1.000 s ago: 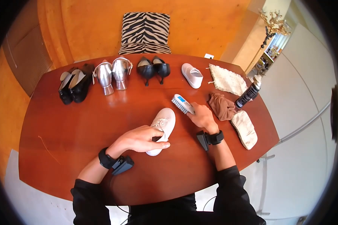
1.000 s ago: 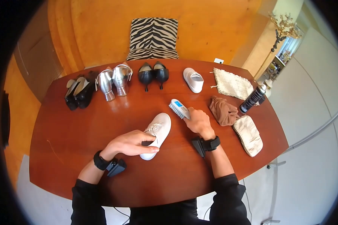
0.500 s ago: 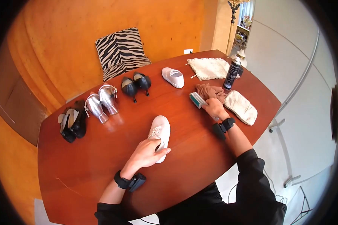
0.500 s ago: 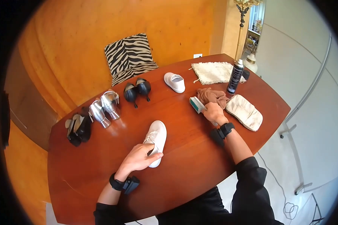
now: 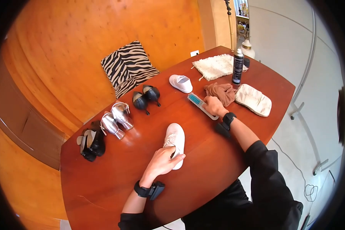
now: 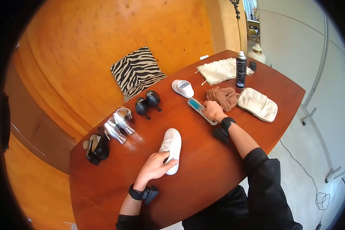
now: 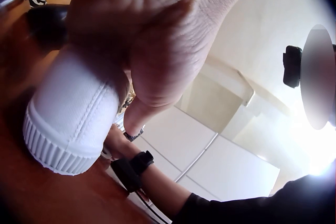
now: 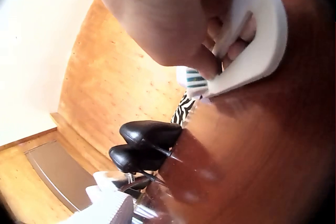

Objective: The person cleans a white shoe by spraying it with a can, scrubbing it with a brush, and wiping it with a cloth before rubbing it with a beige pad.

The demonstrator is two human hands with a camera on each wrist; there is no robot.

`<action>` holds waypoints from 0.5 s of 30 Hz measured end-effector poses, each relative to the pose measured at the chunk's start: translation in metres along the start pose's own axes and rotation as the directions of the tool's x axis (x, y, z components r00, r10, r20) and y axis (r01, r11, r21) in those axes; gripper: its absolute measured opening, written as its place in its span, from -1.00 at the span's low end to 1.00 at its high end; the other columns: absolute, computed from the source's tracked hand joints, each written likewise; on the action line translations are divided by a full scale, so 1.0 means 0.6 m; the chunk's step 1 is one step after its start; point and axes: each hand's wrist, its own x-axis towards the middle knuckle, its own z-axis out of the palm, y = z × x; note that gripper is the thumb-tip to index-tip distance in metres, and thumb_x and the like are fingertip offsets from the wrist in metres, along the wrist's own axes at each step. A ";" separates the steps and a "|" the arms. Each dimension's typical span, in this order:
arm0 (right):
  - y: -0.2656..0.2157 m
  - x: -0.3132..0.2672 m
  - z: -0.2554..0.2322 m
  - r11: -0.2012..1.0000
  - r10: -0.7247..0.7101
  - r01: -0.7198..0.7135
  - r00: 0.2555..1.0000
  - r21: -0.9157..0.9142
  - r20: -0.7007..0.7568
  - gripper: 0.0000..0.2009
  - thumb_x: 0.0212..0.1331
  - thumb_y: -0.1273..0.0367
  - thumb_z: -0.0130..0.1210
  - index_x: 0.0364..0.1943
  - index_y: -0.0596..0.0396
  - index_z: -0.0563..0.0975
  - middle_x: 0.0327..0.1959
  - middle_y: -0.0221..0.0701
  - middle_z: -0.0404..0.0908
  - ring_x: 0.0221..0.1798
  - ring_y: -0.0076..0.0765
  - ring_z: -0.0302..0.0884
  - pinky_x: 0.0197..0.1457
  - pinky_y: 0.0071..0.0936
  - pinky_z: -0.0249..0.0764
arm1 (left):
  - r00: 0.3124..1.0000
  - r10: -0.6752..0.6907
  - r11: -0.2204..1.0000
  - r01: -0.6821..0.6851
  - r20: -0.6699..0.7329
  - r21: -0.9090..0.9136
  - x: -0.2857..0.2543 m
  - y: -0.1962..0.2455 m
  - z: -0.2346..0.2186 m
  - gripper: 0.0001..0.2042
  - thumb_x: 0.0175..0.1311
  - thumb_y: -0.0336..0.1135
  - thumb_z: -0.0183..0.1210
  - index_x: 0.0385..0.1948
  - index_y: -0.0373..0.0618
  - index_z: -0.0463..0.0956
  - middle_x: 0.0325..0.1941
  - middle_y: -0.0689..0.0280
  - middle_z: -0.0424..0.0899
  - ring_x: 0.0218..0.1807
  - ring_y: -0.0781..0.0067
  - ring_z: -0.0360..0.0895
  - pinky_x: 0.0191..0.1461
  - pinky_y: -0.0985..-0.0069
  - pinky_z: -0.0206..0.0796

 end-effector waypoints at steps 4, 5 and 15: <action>-0.016 0.004 -0.008 0.988 0.037 -0.033 0.999 -0.149 0.024 -0.71 0.01 0.26 0.10 -0.34 0.24 0.57 -0.23 -0.03 0.58 -0.10 0.06 0.52 -0.02 -0.17 0.44 | 0.998 -0.045 0.998 0.047 0.043 -0.040 0.000 -0.003 -0.005 -0.58 0.19 -0.08 0.13 -0.63 -0.28 0.28 -0.63 -0.02 0.38 -0.56 0.03 0.35 -0.44 0.27 0.19; -0.017 -0.001 -0.011 0.988 0.014 -0.013 1.000 -0.154 0.009 -0.73 -0.02 0.29 0.08 -0.38 0.27 0.58 -0.26 -0.02 0.58 -0.14 0.06 0.54 -0.05 -0.18 0.46 | 0.999 -0.037 0.999 0.038 0.039 -0.029 -0.001 -0.001 -0.005 -0.57 0.20 -0.08 0.13 -0.64 -0.28 0.26 -0.63 -0.03 0.37 -0.56 0.05 0.35 -0.44 0.26 0.18; 0.019 0.017 -0.046 0.929 -0.243 0.149 0.936 -0.339 -0.254 -0.74 -0.11 0.39 0.06 -0.29 0.20 0.53 -0.16 0.06 0.52 -0.21 0.04 0.55 -0.14 -0.14 0.48 | 0.996 -0.065 0.995 0.059 0.063 0.085 -0.002 -0.006 0.011 -0.59 0.17 -0.05 0.14 -0.45 -0.34 0.45 -0.40 -0.08 0.55 -0.30 -0.07 0.53 -0.22 0.22 0.33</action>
